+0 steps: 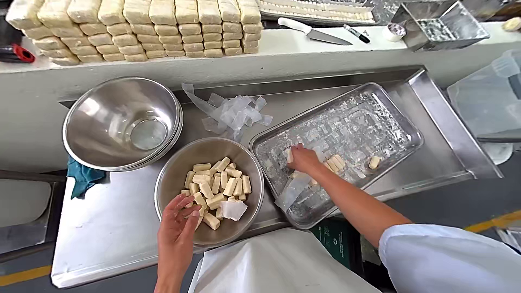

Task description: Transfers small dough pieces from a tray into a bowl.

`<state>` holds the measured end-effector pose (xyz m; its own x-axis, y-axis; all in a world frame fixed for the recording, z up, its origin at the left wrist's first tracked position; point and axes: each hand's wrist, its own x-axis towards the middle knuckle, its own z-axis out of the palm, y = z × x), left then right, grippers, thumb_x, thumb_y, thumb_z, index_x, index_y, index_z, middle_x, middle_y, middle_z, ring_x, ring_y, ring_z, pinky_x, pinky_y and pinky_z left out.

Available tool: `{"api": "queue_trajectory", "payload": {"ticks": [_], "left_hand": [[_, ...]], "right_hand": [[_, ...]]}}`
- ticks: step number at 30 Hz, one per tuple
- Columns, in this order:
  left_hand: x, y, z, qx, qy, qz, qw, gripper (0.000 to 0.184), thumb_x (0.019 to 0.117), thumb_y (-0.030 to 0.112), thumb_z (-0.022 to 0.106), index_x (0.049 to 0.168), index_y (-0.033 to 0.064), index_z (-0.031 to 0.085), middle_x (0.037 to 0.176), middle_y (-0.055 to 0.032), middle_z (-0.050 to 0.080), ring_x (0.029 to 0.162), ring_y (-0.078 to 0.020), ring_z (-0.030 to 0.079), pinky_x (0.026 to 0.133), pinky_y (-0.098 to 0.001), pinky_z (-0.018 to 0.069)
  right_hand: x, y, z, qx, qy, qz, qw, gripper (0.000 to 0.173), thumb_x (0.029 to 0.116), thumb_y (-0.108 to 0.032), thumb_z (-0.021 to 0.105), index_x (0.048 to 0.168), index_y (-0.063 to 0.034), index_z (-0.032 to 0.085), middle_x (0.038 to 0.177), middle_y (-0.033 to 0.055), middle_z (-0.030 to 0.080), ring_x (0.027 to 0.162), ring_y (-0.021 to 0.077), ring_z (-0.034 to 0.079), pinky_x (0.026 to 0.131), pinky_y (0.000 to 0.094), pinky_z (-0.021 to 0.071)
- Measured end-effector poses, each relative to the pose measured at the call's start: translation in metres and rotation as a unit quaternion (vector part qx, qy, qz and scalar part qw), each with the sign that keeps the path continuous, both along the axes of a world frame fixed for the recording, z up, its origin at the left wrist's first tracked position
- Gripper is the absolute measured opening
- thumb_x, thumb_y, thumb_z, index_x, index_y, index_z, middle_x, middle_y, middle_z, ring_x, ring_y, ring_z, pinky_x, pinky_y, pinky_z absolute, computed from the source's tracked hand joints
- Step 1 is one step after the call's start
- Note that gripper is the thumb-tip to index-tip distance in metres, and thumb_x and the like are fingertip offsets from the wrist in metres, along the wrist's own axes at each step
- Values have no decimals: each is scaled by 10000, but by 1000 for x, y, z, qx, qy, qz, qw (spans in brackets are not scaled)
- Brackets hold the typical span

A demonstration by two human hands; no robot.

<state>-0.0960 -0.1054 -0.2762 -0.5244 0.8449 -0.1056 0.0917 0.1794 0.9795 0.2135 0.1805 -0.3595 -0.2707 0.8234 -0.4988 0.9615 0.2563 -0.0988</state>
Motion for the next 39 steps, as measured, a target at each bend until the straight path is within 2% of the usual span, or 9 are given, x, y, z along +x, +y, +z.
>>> {"api": "queue_trajectory", "payload": {"ticks": [1, 4, 9, 13, 20, 23, 28, 31, 39], "left_hand": [[1, 5, 2, 1, 6, -13, 1000, 543, 936, 157, 565, 1420, -52, 432, 1277, -108, 642, 1007, -129, 699, 822, -294, 609], [4, 20, 10, 7, 24, -50, 998, 532, 934, 160, 555, 1418, -34, 445, 1293, -103, 640, 1014, -132, 702, 819, -293, 611], [12, 32, 13, 17, 27, -78, 996, 538, 931, 150, 560, 1416, -48, 437, 1298, -113, 634, 1005, -135, 701, 804, -287, 610], [16, 31, 13, 3, 24, -83, 996, 537, 931, 135, 564, 1419, -49, 439, 1296, -118, 636, 995, -135, 705, 807, -285, 610], [13, 25, 12, 8, 24, -71, 997, 538, 939, 137, 558, 1421, -63, 428, 1293, -126, 639, 1006, -147, 705, 816, -291, 610], [10, 21, 13, 20, 25, -58, 998, 535, 939, 134, 560, 1413, -76, 428, 1287, -133, 643, 1002, -144, 707, 815, -290, 610], [7, 13, 8, 11, 22, -43, 999, 534, 940, 130, 555, 1409, -90, 423, 1282, -146, 642, 1002, -155, 708, 826, -300, 610], [10, 13, 6, 4, 23, -47, 999, 536, 941, 135, 567, 1412, -83, 431, 1280, -143, 644, 993, -153, 709, 808, -295, 613], [10, 13, 11, 13, 29, -55, 998, 550, 938, 148, 566, 1410, -94, 423, 1284, -146, 640, 996, -147, 709, 821, -290, 609]], "right_hand": [[-5, -10, -5, 13, 29, -8, 999, 719, 811, -257, 834, 1414, -5, 535, 1350, 341, 524, 1067, 537, 619, 829, 708, 506], [-29, -28, 1, 5, 90, -49, 995, 747, 794, -219, 830, 1457, -97, 509, 1372, 272, 533, 1085, 473, 635, 821, 657, 535], [-54, -40, 24, 2, 169, -82, 982, 736, 821, -154, 809, 1476, -89, 479, 1369, 241, 554, 1105, 439, 644, 861, 624, 545], [-61, -42, 34, -11, 165, -75, 983, 750, 813, -174, 809, 1482, -85, 482, 1405, 219, 523, 1144, 417, 626, 862, 609, 549], [-66, -55, -13, -39, 157, -51, 986, 701, 835, -102, 782, 1475, -114, 495, 1359, 271, 539, 1123, 472, 621, 826, 641, 545], [-60, -53, -27, 0, 179, -54, 982, 532, 869, -121, 768, 1366, -104, 578, 1274, 251, 587, 1113, 446, 628, 833, 608, 552], [-57, -42, -25, -55, 219, -93, 970, 620, 877, -128, 756, 1455, -126, 532, 1357, 249, 549, 1152, 430, 619, 911, 608, 537], [-65, -39, -18, -75, 211, -104, 969, 547, 966, -305, 685, 1477, -180, 537, 1413, 230, 524, 1217, 416, 589, 941, 618, 518], [-74, -43, -12, -13, 122, -20, 992, 482, 944, -312, 711, 1396, -170, 620, 1355, 246, 549, 1226, 450, 563, 859, 618, 532]]}}
